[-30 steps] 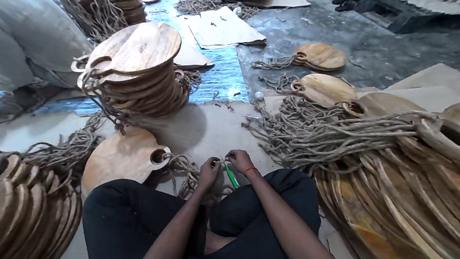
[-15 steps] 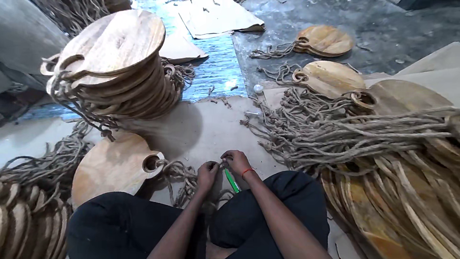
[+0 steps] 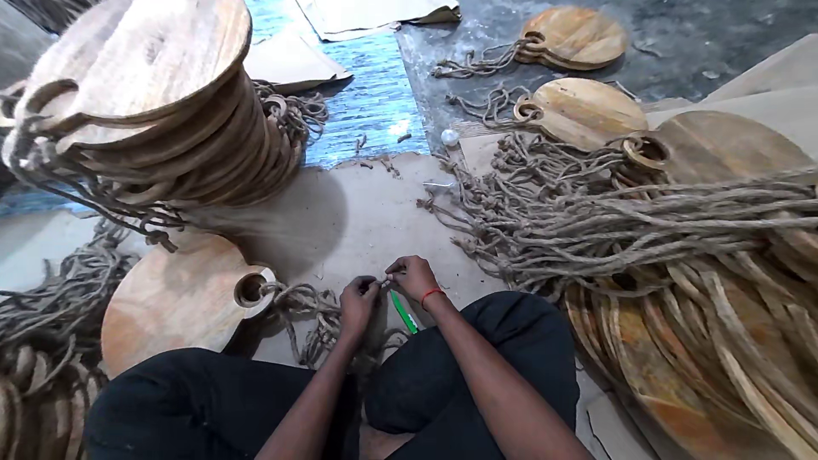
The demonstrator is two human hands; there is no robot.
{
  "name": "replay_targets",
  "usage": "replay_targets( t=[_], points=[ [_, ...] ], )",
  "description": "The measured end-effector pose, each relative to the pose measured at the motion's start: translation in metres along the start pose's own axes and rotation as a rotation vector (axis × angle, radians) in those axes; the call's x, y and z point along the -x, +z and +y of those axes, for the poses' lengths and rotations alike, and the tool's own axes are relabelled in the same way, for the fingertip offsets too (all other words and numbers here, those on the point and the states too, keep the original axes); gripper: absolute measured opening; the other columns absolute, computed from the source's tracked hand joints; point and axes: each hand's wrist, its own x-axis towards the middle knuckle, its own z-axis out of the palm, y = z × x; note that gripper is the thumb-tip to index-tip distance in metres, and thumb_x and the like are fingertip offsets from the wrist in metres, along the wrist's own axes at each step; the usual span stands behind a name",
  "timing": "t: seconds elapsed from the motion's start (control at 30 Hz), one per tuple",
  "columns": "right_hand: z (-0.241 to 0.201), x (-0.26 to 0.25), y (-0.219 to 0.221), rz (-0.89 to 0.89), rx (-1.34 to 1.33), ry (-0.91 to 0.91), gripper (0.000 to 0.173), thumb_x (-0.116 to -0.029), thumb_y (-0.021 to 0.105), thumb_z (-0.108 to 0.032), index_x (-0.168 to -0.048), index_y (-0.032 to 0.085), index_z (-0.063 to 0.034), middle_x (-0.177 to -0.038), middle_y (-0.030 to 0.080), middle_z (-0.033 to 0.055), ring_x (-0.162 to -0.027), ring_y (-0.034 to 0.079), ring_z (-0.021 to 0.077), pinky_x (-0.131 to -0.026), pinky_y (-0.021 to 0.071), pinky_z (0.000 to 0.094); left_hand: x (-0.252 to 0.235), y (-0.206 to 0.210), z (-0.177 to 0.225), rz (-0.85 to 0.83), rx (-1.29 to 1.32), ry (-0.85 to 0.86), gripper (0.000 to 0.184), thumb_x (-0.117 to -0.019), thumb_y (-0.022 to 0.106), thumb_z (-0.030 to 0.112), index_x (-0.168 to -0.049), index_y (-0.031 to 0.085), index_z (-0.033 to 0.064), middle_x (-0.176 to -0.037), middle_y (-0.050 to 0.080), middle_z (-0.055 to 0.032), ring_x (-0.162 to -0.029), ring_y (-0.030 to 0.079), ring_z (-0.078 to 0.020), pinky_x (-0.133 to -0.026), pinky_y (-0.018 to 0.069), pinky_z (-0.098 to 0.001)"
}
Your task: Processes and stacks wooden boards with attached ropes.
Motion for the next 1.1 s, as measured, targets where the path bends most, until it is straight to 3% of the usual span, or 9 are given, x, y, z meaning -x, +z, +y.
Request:
replay_targets(
  t=[0.2, 0.47, 0.6, 0.7, 0.8, 0.87, 0.93, 1.0, 1.1],
  points=[
    [0.02, -0.029, 0.01, 0.013, 0.134, -0.062, 0.01, -0.0952, 0.072, -0.008, -0.104, 0.077, -0.0054, -0.104, 0.075, 0.0142, -0.098, 0.071, 0.0308, -0.092, 0.0544, 0.0519, -0.001, -0.001, 0.005, 0.019, 0.0, -0.043, 0.014, -0.0983, 0.071, 0.015, -0.102, 0.07, 0.0016, -0.086, 0.071, -0.0086, -0.069, 0.067, -0.0166, -0.069, 0.0583, -0.0366],
    [0.02, -0.023, 0.013, -0.021, 0.225, -0.022, 0.011, -0.0935, 0.072, -0.005, -0.103, 0.077, -0.0055, -0.103, 0.074, 0.0183, -0.098, 0.07, 0.0369, -0.088, 0.0546, 0.0571, -0.003, -0.007, 0.002, -0.084, -0.116, -0.012, 0.014, -0.097, 0.072, 0.016, -0.096, 0.072, 0.0018, -0.085, 0.07, -0.0111, -0.074, 0.066, -0.0225, -0.073, 0.0555, -0.0441],
    [0.018, -0.021, 0.007, -0.158, 0.421, 0.114, 0.013, -0.0935, 0.073, -0.013, -0.105, 0.077, -0.0071, -0.108, 0.073, 0.0178, -0.105, 0.069, 0.0363, -0.093, 0.0535, 0.0563, 0.004, -0.003, -0.006, -0.19, -0.272, 0.006, 0.02, -0.094, 0.073, 0.02, -0.101, 0.073, 0.0008, -0.099, 0.066, -0.015, -0.091, 0.066, -0.0278, -0.086, 0.0547, -0.0474],
    [0.016, -0.009, -0.002, -0.058, 0.358, 0.118, 0.013, -0.0954, 0.071, -0.013, -0.104, 0.076, -0.0051, -0.104, 0.072, 0.0198, -0.099, 0.068, 0.0378, -0.088, 0.0533, 0.0572, 0.009, 0.002, -0.015, -0.127, -0.284, 0.069, 0.024, -0.094, 0.072, 0.022, -0.103, 0.072, -0.0001, -0.1, 0.065, -0.0161, -0.09, 0.064, -0.0287, -0.085, 0.0538, -0.0464],
    [0.028, -0.001, -0.002, 0.121, 0.095, 0.024, 0.017, -0.0998, 0.066, -0.012, -0.113, 0.071, -0.0025, -0.103, 0.07, 0.0236, -0.089, 0.068, 0.0407, -0.077, 0.0548, 0.06, 0.013, -0.009, -0.003, -0.144, -0.079, -0.01, 0.025, -0.1013, 0.064, 0.017, -0.117, 0.067, -0.0026, -0.106, 0.068, -0.019, -0.092, 0.067, -0.0281, -0.086, 0.0557, -0.0468],
    [0.024, -0.011, -0.006, 0.131, -0.058, 0.014, 0.026, -0.1059, 0.057, -0.015, -0.126, 0.067, -0.0032, -0.109, 0.07, 0.0201, -0.086, 0.07, 0.0315, -0.079, 0.0572, 0.0511, 0.013, -0.03, 0.017, -0.171, 0.09, -0.039, 0.03, -0.1091, 0.05, 0.016, -0.133, 0.058, -0.001, -0.117, 0.066, -0.0174, -0.088, 0.067, -0.0233, -0.08, 0.0567, -0.0413],
    [0.018, -0.007, -0.013, 0.096, -0.147, -0.007, 0.031, -0.1102, 0.049, -0.019, -0.131, 0.065, -0.0024, -0.113, 0.069, 0.0179, -0.085, 0.067, 0.0251, -0.079, 0.0563, 0.0447, 0.022, -0.058, 0.04, -0.147, 0.21, 0.027, 0.034, -0.1124, 0.04, 0.019, -0.139, 0.056, 0.0041, -0.115, 0.067, -0.0104, -0.073, 0.058, -0.0135, -0.063, 0.0486, -0.0304],
    [0.015, 0.004, -0.012, 0.051, -0.188, -0.053, 0.033, -0.1123, 0.043, -0.021, -0.126, 0.067, -0.0026, -0.109, 0.069, 0.0117, -0.076, 0.06, 0.0156, -0.071, 0.0519, 0.0355, 0.034, -0.092, 0.057, -0.104, 0.277, 0.13, 0.033, -0.1117, 0.037, 0.019, -0.132, 0.061, 0.0077, -0.096, 0.065, -0.0015, -0.056, 0.045, -0.0038, -0.049, 0.0378, -0.0199],
    [0.014, 0.02, -0.004, -0.026, -0.323, -0.095, 0.035, -0.1134, 0.038, -0.024, -0.124, 0.065, -0.0033, -0.105, 0.067, 0.0054, -0.063, 0.052, 0.0066, -0.059, 0.0459, 0.0254, 0.045, -0.144, 0.06, 0.015, 0.322, 0.316, 0.015, -0.106, 0.052, 0.014, -0.109, 0.066, 0.0101, -0.075, 0.055, 0.0052, -0.05, 0.04, -0.0004, -0.045, 0.035, -0.016]
  ],
)
